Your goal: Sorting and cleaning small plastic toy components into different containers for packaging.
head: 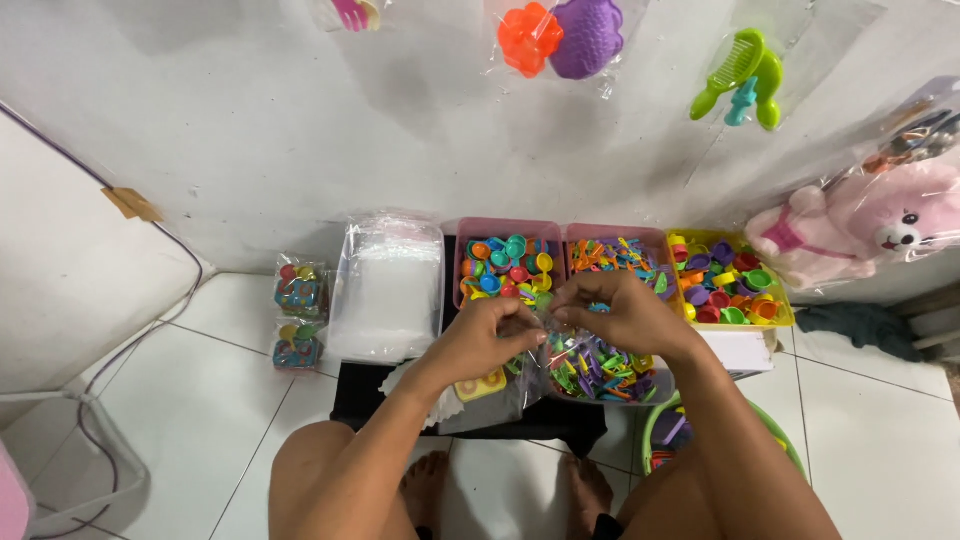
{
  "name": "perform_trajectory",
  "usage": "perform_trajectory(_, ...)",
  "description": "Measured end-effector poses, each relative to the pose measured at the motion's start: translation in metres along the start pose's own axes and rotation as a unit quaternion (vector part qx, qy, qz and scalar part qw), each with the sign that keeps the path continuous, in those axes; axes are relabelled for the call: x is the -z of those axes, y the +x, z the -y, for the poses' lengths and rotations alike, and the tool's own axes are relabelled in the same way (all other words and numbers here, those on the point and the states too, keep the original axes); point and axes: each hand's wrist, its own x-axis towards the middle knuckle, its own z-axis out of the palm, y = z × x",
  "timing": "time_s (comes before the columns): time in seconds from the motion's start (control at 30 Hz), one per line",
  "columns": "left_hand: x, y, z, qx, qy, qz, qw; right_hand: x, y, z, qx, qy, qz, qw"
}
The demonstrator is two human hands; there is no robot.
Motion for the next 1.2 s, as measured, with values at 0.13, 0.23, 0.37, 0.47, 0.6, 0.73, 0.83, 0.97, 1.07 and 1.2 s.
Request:
perform_trajectory(0.13,-0.007,0.009,0.017,0.006,-0.052,-0.015,0.999,0.002,-0.003,-0.005,-0.003,0.019,-0.012,1.000)
perform_trajectory(0.23,-0.008,0.009,0.015,0.004,-0.081,-0.047,0.996,0.002,-0.003,-0.007,0.010,0.025,-0.022,0.999)
perform_trajectory(0.37,-0.015,0.012,0.028,0.009,-0.068,-0.081,0.994,0.000,-0.005,-0.009,0.027,0.014,-0.030,0.999)
perform_trajectory(0.47,-0.020,0.007,0.023,0.020,-0.088,-0.091,0.992,-0.003,-0.005,-0.009,0.036,0.008,-0.033,0.999)
perform_trajectory(0.6,-0.023,0.001,0.019,0.037,-0.127,-0.100,0.986,-0.005,-0.004,-0.015,0.040,0.015,-0.037,0.998)
perform_trajectory(0.73,-0.023,-0.001,0.019,0.030,-0.133,-0.090,0.987,-0.006,-0.003,-0.019,0.037,0.031,-0.043,0.998)
perform_trajectory(0.83,-0.024,-0.002,0.020,0.040,-0.112,-0.103,0.988,-0.008,-0.003,-0.022,0.029,0.069,-0.045,0.996)
perform_trajectory(0.97,-0.023,-0.005,0.015,0.024,-0.104,-0.122,0.987,-0.013,-0.001,-0.026,0.028,0.121,-0.049,0.991)
perform_trajectory(1.07,-0.024,-0.008,0.012,0.023,-0.103,-0.128,0.986,-0.015,0.000,-0.021,0.022,0.139,-0.044,0.989)
perform_trajectory(1.2,-0.023,-0.010,0.007,0.024,-0.110,-0.121,0.986,-0.014,0.001,-0.031,0.020,0.143,-0.032,0.989)
